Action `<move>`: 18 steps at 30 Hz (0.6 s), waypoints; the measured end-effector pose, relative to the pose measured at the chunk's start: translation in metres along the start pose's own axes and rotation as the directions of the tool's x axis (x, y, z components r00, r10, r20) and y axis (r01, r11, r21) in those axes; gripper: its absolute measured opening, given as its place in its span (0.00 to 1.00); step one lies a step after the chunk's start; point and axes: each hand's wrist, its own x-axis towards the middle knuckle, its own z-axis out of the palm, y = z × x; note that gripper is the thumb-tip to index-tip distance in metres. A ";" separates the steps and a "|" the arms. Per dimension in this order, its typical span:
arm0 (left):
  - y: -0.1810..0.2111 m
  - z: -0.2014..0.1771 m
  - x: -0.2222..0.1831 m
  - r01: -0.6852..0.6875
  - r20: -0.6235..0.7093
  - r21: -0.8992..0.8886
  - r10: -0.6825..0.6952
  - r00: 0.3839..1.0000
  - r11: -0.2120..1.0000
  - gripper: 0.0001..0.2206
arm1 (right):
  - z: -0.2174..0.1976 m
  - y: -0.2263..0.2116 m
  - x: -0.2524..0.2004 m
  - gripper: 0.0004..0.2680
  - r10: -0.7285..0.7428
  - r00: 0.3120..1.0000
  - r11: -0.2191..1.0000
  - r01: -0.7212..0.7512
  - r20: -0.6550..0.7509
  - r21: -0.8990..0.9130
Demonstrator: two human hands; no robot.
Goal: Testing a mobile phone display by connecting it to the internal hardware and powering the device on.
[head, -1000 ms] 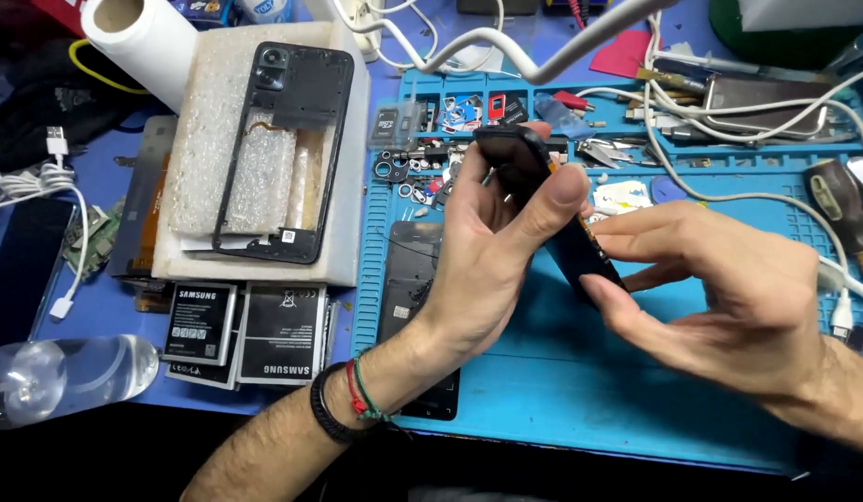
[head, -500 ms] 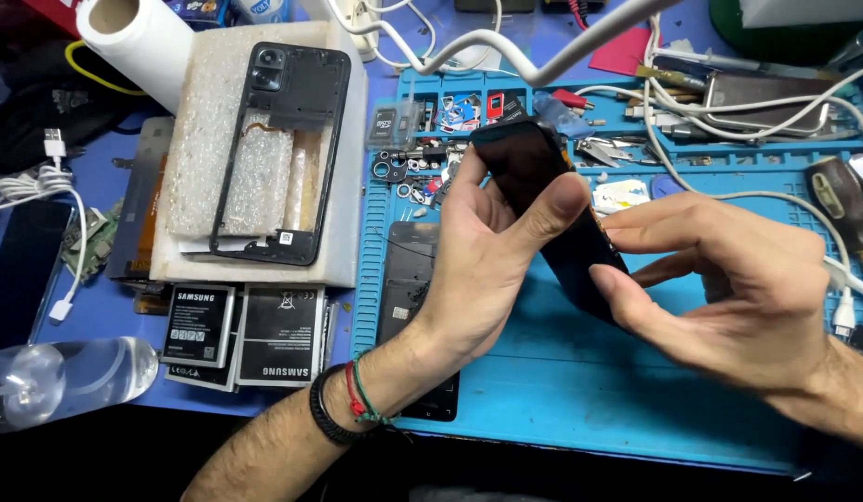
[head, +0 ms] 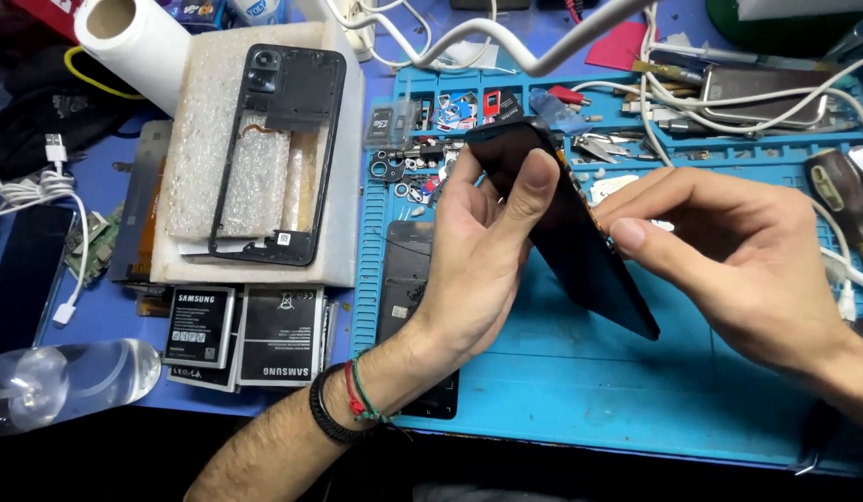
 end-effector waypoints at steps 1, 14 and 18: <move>0.000 0.000 0.000 0.005 -0.001 0.005 -0.005 1.000 1.000 0.23 | 0.000 0.000 0.000 0.04 -0.001 1.000 1.000 0.001 -0.008 -0.001; 0.004 -0.002 -0.004 -0.036 0.089 0.097 0.027 0.996 0.995 0.24 | -0.001 -0.006 -0.003 0.03 -0.008 1.000 1.000 0.009 -0.024 0.020; 0.002 -0.002 -0.004 -0.045 0.088 0.080 0.038 0.995 0.996 0.23 | -0.001 -0.003 -0.003 0.03 0.011 1.000 1.000 -0.010 -0.024 0.022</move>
